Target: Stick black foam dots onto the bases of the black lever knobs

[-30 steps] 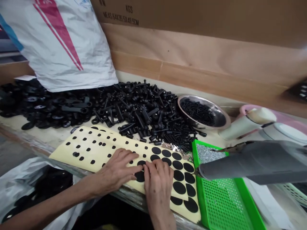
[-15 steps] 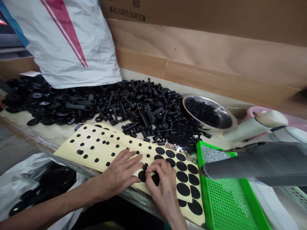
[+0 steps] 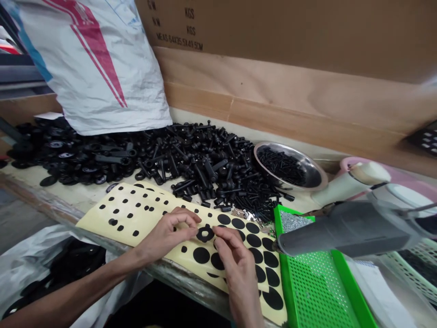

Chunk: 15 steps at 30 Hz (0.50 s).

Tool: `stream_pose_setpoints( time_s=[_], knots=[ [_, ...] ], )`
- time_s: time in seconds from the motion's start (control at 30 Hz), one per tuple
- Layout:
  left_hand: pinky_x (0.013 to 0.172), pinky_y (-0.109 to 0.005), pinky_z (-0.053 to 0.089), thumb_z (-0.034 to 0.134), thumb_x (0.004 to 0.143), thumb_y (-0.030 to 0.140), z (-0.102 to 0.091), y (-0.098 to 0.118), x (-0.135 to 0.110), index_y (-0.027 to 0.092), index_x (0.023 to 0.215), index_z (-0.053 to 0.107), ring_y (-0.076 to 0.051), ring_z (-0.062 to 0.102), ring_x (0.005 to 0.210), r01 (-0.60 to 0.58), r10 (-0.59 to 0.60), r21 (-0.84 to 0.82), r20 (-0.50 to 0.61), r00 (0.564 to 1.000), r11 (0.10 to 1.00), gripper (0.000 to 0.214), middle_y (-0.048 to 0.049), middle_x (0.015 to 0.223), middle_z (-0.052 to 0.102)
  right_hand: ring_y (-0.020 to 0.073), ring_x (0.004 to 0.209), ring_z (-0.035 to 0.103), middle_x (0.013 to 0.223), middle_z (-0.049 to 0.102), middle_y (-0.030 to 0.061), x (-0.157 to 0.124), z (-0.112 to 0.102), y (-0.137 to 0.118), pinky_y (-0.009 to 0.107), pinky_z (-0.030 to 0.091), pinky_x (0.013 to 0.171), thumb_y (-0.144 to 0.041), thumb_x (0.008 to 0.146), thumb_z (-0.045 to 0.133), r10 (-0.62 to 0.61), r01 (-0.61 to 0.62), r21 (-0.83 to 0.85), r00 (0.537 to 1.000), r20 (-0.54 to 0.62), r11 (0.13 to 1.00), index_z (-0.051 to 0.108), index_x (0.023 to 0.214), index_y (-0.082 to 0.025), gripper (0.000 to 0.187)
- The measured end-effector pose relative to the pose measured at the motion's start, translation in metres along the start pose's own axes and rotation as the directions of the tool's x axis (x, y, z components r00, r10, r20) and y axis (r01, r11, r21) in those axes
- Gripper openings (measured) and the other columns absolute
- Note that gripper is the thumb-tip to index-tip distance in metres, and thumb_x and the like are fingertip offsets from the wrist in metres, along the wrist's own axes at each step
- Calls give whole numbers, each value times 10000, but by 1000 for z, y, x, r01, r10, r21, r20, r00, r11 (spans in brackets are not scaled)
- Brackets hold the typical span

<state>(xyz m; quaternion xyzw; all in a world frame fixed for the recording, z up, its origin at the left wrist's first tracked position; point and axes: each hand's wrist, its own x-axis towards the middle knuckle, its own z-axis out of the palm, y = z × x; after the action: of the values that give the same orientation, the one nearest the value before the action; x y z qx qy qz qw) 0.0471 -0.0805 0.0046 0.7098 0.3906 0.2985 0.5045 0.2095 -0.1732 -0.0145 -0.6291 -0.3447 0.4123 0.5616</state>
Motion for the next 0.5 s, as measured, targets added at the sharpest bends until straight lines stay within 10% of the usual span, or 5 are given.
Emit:
stream_pose_setpoints(
  time_s=[0.1,0.33,0.4,0.5],
  knots=[
    [960,-383,383,632,797,269,-3,4,1,205,702,678,-238,555,1050,65,-64,-91,9,998,994,123,-43,1000,671,166,890,592,1061,636,15,2,2,6,302,457,848,-438,807,668,-33,34,4,993,-113,999,588,1227,-278,457],
    [959,-394,407,662,794,288,2,-2,3,202,696,699,-247,559,1035,28,-27,-149,13,1000,988,136,-66,986,657,168,738,575,783,608,13,8,5,8,269,441,686,-377,835,629,-301,277,-251,952,-62,928,647,728,-209,201],
    [924,-371,433,621,839,336,1,-5,8,203,785,718,-233,571,1004,-1,1,-108,1,1000,994,173,-68,992,654,160,710,570,770,598,7,6,10,9,271,420,682,-326,829,632,-476,406,-341,865,-155,848,628,702,-214,169],
    [923,-407,420,502,924,328,-8,-10,31,216,1136,662,-231,548,996,-54,84,203,-143,986,978,288,-80,1063,627,159,691,556,776,584,7,5,17,15,289,404,695,-249,801,661,-743,579,-482,606,-284,657,630,727,-216,87]
  ],
)
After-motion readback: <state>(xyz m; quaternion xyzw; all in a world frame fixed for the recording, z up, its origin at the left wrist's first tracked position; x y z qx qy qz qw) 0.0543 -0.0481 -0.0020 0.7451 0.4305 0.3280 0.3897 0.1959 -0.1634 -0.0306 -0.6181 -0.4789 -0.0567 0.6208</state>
